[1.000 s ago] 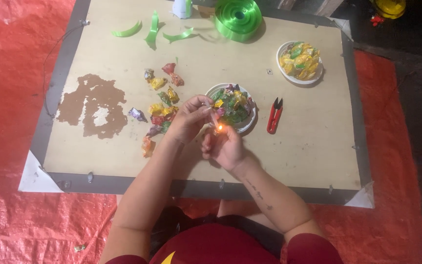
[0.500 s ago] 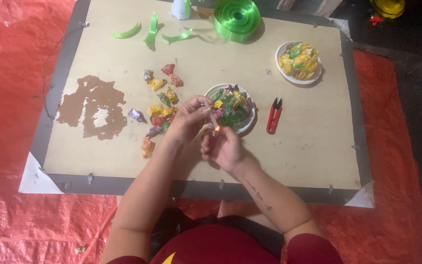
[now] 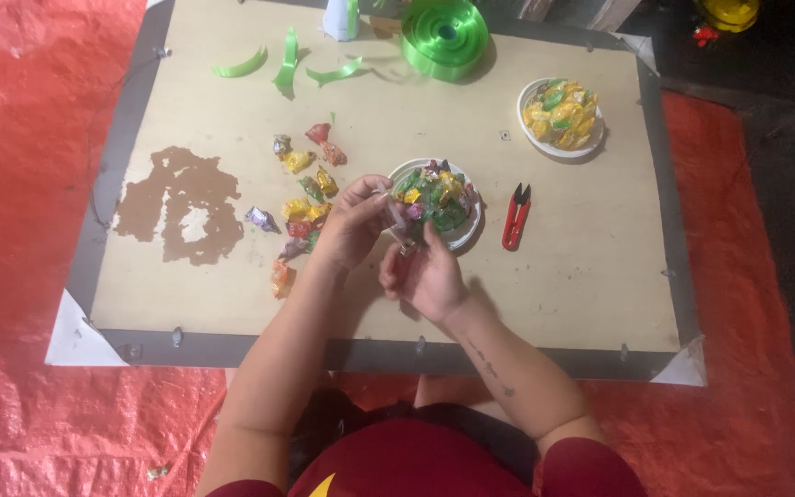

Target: The person wraps small candies with green ribbon, tying each one individually and placing the finished items into a white bowl. The person uses a red utility knife to cut the ribbon between wraps.

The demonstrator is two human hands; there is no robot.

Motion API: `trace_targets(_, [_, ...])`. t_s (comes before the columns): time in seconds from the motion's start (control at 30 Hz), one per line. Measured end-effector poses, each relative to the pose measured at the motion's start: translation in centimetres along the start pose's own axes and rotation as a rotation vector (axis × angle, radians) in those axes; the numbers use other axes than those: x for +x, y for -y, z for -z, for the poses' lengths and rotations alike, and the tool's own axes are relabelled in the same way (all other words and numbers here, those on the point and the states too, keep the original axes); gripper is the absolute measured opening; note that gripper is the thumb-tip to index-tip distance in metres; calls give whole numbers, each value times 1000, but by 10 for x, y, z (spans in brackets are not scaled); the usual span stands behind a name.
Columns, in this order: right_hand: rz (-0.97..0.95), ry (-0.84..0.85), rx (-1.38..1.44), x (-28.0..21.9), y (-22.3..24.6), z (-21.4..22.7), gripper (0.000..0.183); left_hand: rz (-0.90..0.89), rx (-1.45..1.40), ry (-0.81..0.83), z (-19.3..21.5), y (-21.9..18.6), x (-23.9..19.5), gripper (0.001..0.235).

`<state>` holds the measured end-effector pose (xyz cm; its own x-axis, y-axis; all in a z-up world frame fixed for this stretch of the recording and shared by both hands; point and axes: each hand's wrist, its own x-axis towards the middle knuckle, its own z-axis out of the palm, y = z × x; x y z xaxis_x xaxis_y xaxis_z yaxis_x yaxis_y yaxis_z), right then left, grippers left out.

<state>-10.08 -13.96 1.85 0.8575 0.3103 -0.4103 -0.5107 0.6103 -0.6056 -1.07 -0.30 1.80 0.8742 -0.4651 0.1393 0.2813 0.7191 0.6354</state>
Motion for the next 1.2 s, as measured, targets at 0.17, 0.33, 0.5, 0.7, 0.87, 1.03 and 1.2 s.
trace_targets(0.17, [327,-79,-169,-46,-18,27,72,-19,-4,-64,35,14,11,25])
trace_targets(0.33, [687,-491,-673,-83,3,95,28,3,15,-108,38,25,12,25])
trace_targets(0.5, [575,-963,-1822,-105,37,98,39,-15,61,-123,40,24,14,25])
trace_targets(0.7, [994,-830,-1785,-82,7,122,28,-9,115,-120,31,17,9,24])
trace_targets(0.87, [808,-655,-1837,-74,-18,72,21,-10,99,-116,29,15,7,27])
trace_targets(1.03, [642,-652,-1927,-67,-22,51,51,-14,94,-99,23,11,5,26])
trace_targets(1.2, [578,-615,-1968,-66,-22,42,32,-38,114,-47,18,14,5,26])
